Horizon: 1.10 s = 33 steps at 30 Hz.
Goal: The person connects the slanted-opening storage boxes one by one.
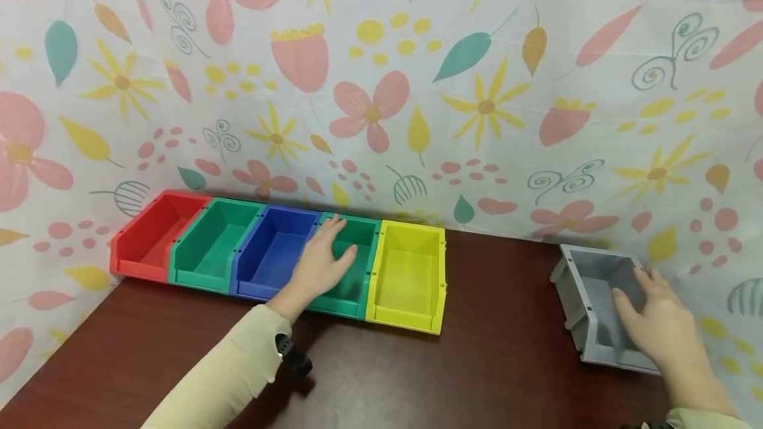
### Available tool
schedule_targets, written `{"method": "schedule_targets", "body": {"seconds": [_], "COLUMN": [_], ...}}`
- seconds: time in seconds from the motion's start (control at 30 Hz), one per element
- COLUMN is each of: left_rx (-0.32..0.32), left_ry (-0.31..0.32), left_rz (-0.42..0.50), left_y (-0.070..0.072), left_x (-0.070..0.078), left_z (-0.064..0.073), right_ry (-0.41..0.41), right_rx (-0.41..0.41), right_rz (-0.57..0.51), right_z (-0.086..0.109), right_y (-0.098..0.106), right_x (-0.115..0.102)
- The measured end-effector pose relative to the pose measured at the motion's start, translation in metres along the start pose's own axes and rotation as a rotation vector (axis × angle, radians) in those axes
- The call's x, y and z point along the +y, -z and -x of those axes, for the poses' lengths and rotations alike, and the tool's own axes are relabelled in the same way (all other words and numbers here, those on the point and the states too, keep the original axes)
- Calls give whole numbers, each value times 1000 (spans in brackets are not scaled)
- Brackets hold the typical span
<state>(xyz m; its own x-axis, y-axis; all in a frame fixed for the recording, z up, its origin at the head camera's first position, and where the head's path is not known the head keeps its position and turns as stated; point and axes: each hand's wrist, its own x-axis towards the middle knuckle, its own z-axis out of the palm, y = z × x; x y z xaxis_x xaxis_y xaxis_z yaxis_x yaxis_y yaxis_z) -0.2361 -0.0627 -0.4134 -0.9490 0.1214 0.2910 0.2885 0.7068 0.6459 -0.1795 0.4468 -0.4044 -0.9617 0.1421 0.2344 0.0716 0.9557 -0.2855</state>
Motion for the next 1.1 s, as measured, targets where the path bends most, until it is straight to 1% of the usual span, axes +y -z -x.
{"method": "schedule_targets", "body": {"seconds": [0.03,0.1,0.17,0.27,0.33,0.4,0.43,0.47,0.53,0.6,0.7,0.77,0.83,0.93,1.07,1.1], "left_rx": [-22,-80,-121,-157,-166,-170,-171,-175,-187,-197,-194,-192,-183,-180,-191,-192], "left_ry": [1,30,64,87,80,69,67,68,76,89,85,80,76,87,95,91], "left_rz": [40,130,214,265,285,273,277,281,291,287,303,303,311,327,326,322], "left_y": [-6,-19,-30,-44,-50,-51,-51,-52,-53,-53,-54,-55,-56,-55,-53,-53], "left_x": [4,12,14,15,15,15,15,15,14,14,15,16,15,13,11,11], "left_z": [1,3,4,5,5,4,4,5,6,8,5,6,7,7,8,8], "right_ry": [-16,-57,-104,-176,-215,-261,-270,-298,-330,-379,-424,-460,-460,-391,-272,-262], "right_rx": [-10,-30,-34,-42,-45,-61,-58,-63,-46,-28,6,-9,-23,-23,-1,-3], "right_rz": [0,4,2,6,1,1,-3,-17,-51,-89,-135,-137,-160,-223,-363,-393], "right_z": [1,3,1,-1,-3,-6,-6,-6,-4,0,-2,3,5,7,9,10], "right_y": [1,1,0,-1,-1,-2,-2,-3,-6,-9,-9,-9,-8,-8,-14,-15], "right_x": [4,9,11,17,24,30,33,35,38,37,30,22,13,-4,-26,-32]}}
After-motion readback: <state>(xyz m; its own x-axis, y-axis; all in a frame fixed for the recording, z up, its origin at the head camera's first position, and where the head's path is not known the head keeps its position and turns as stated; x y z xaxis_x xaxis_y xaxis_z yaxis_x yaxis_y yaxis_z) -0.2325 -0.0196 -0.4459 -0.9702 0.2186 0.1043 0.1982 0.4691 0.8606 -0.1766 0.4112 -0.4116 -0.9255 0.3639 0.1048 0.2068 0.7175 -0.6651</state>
